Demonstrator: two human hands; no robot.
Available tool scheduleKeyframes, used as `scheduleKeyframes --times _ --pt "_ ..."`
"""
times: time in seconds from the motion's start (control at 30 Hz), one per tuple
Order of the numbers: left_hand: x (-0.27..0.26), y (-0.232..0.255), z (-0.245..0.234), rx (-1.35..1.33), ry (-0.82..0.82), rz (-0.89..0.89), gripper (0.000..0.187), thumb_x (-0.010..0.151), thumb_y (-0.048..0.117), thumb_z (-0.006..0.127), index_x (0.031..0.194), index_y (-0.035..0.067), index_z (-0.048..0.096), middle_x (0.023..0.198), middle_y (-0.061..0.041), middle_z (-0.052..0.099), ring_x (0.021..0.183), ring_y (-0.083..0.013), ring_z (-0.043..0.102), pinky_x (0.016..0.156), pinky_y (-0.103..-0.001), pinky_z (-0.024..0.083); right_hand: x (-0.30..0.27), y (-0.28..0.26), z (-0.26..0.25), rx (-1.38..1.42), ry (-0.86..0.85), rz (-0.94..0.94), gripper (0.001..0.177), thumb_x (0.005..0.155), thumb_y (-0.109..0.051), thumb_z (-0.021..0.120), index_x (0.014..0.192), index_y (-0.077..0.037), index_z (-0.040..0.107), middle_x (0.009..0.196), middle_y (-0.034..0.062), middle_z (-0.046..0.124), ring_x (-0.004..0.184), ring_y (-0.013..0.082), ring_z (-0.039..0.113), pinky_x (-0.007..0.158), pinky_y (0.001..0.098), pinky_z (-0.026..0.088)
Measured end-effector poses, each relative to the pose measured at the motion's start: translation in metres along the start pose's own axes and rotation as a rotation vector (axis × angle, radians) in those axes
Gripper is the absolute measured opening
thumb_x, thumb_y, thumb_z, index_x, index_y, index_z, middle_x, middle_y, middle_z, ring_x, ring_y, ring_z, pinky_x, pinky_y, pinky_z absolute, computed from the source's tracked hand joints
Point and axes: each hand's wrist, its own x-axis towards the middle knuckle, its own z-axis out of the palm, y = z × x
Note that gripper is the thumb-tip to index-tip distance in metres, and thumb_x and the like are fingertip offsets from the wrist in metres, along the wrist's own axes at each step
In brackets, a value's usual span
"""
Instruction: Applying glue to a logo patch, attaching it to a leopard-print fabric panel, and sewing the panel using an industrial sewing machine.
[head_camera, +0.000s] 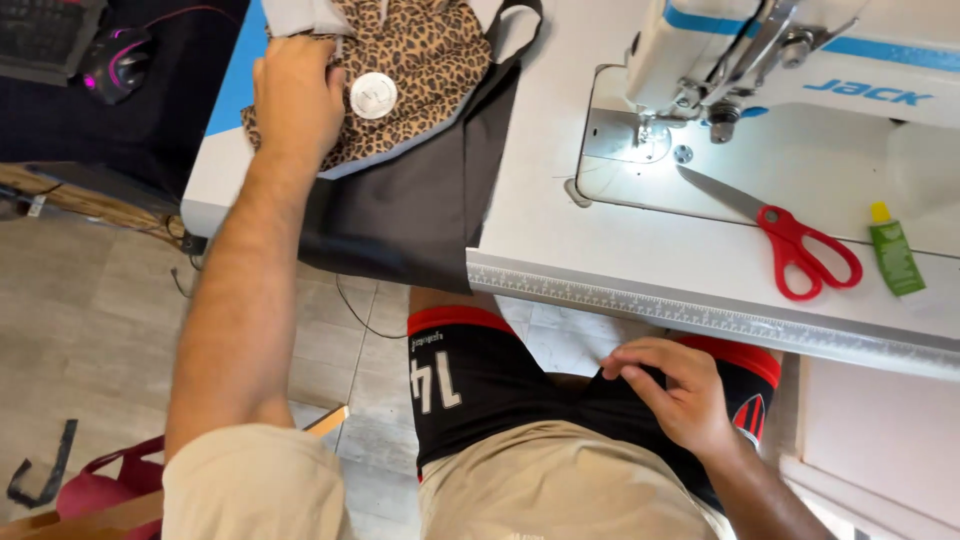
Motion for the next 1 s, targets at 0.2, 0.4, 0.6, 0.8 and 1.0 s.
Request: scheduleKeyframes --times 0.2,0.4,0.6,0.8,1.0 --pt "0.019 -0.047 0.072 0.012 0.006 0.016 0.016 0.083 0.027 0.085 0.092 0.016 0.078 0.095 -0.011 0.072 0.094 -0.0382 0.060 0.072 -0.051 0.040 -0.015 -0.007 -0.033 -0.239 0.196 -0.102 0.011 0.095 -0.006 0.064 0.097 -0.001 0.074 0.090 0.0101 0.078 0.084 0.0221 0.077 0.080 0.0295 0.063" --pt "0.006 -0.010 -0.031 -0.342 -0.029 0.071 0.009 0.102 0.002 0.082 0.106 0.002 0.074 0.103 -0.015 0.071 0.095 -0.0279 0.067 0.082 -0.039 0.050 0.013 0.019 -0.092 -0.858 0.185 -0.297 0.037 0.099 -0.019 0.066 0.129 0.003 0.066 0.137 0.0170 0.068 0.135 0.0392 0.061 0.114 0.0521 0.044" --pt "-0.011 0.045 -0.144 -0.412 -0.217 0.076 0.007 0.115 -0.007 0.073 0.122 -0.006 0.072 0.112 -0.019 0.070 0.105 -0.0322 0.065 0.096 -0.043 0.048 0.048 0.031 -0.115 -1.268 0.056 -0.197 0.070 0.095 -0.051 0.065 0.141 0.003 0.065 0.149 0.0141 0.065 0.147 0.0316 0.053 0.125 0.0523 0.035" --pt "0.013 0.108 -0.178 -0.317 -0.618 0.216 0.012 0.092 0.013 0.072 0.101 0.017 0.079 0.098 0.001 0.080 0.098 -0.0198 0.072 0.095 -0.040 0.053 0.120 0.032 -0.062 -1.057 -0.153 -0.324 0.058 0.093 -0.033 0.073 0.138 0.002 0.062 0.151 0.0167 0.056 0.145 0.0349 0.046 0.122 0.0501 0.036" --pt "0.033 0.178 -0.115 -0.510 -0.984 0.344 0.009 0.089 0.016 0.068 0.090 0.014 0.077 0.086 0.002 0.083 0.079 -0.0198 0.075 0.079 -0.036 0.053 0.166 0.036 -0.035 -1.072 -0.501 -0.134 0.085 0.090 -0.047 0.066 0.154 -0.001 0.035 0.166 0.0177 0.028 0.153 0.0357 0.022 0.123 0.0518 0.021"
